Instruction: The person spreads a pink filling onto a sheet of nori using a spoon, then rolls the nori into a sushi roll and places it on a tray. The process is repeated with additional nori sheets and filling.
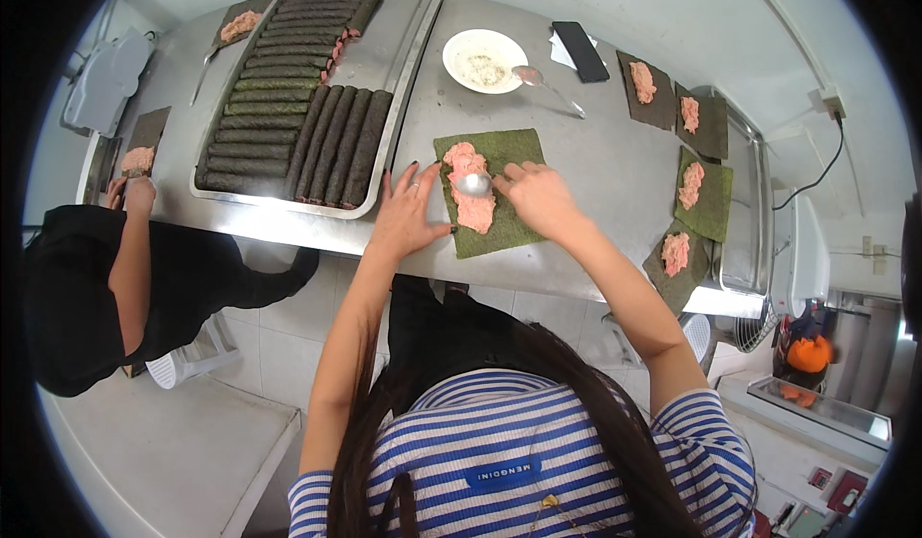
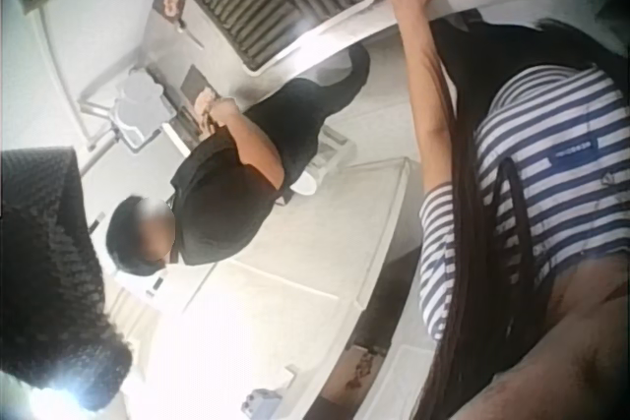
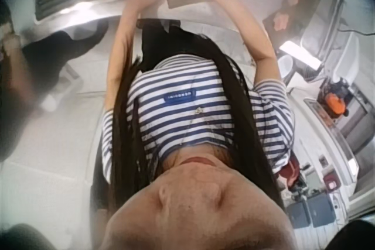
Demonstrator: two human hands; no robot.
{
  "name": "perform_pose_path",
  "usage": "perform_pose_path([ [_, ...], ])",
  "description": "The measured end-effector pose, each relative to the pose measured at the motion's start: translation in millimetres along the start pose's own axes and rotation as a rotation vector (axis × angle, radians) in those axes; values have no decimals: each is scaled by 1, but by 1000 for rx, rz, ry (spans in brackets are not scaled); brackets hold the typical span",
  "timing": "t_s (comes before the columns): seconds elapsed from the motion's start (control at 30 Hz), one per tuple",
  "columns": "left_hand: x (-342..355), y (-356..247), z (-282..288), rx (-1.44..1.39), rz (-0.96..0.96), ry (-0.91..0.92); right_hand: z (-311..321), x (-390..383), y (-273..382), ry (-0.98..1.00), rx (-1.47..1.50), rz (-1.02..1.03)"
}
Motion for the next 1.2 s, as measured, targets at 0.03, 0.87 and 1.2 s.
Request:
perform_pose_path([
  [0.03, 0, 0, 0, 0, 5, 1, 12, -4, -4, -17, 27, 30],
  [0.87, 6, 5, -1, -26, -21, -9, -6, 46, -20, 39, 33, -53],
  [1.2, 11, 5, 1, 4, 11, 10, 31, 33, -9, 64, -29, 131],
])
Point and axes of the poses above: each hand's wrist, its own x-axis towards the middle knuckle, its own z-axis out of the back of the hand, y = z × x, the point moved 9 cm from there along x, towards the middle knuckle, and after that the axes turned 4 degrees about z, right-handed, at the moved point
